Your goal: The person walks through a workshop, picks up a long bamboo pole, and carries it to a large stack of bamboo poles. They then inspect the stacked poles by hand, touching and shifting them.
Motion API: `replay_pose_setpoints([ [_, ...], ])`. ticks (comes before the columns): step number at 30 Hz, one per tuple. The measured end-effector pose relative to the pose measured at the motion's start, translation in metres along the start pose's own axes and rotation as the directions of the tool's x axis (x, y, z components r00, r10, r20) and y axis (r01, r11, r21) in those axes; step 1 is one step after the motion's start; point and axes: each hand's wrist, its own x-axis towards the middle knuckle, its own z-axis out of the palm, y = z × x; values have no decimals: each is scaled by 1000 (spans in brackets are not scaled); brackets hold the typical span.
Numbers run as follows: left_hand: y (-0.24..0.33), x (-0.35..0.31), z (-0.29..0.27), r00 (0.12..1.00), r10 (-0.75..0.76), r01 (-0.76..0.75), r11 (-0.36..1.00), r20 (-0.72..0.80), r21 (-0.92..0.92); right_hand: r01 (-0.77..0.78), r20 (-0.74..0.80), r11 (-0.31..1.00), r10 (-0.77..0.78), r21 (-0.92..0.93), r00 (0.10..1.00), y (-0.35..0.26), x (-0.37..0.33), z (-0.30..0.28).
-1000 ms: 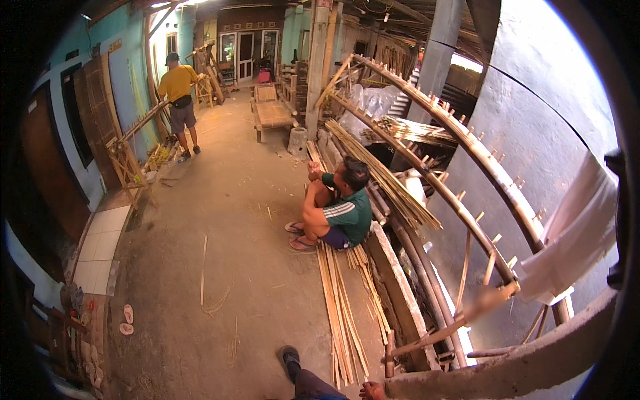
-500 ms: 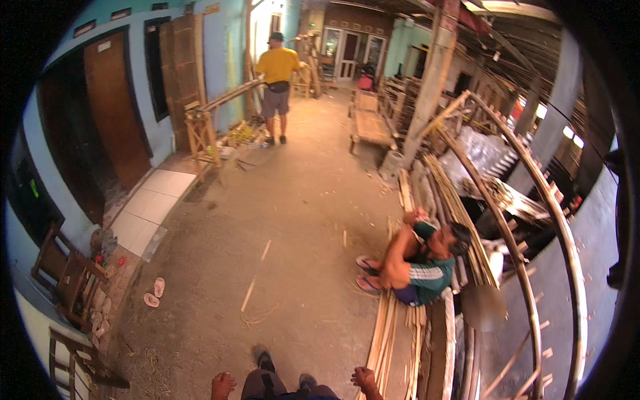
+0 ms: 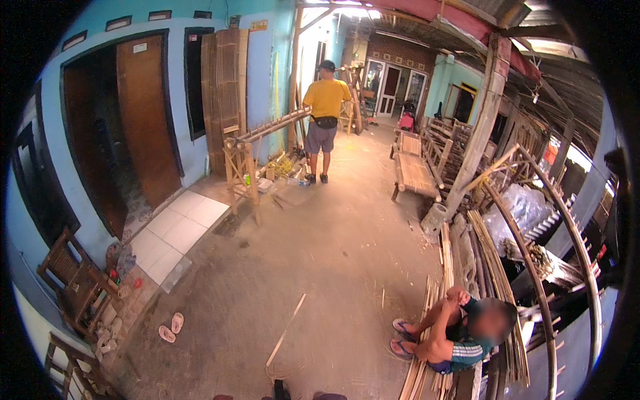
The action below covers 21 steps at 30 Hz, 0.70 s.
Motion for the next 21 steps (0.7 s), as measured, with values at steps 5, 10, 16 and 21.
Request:
replay_pose_setpoints([
  [5,113,85,18,964,8,-59,981,-265,-186,-147,61,985,152,-86,986,-69,59,-9],
  [10,173,108,63,976,85,-158,912,-202,-379,-307,97,946,298,106,950,-119,132,-39],
  [16,331,61,145,998,58,-59,997,13,39,-278,147,929,248,243,958,-215,247,-77],
  [21,573,-56,203,530,672,-688,697,518,-201,-2,86,987,-12,159,996,-305,305,-83],
])
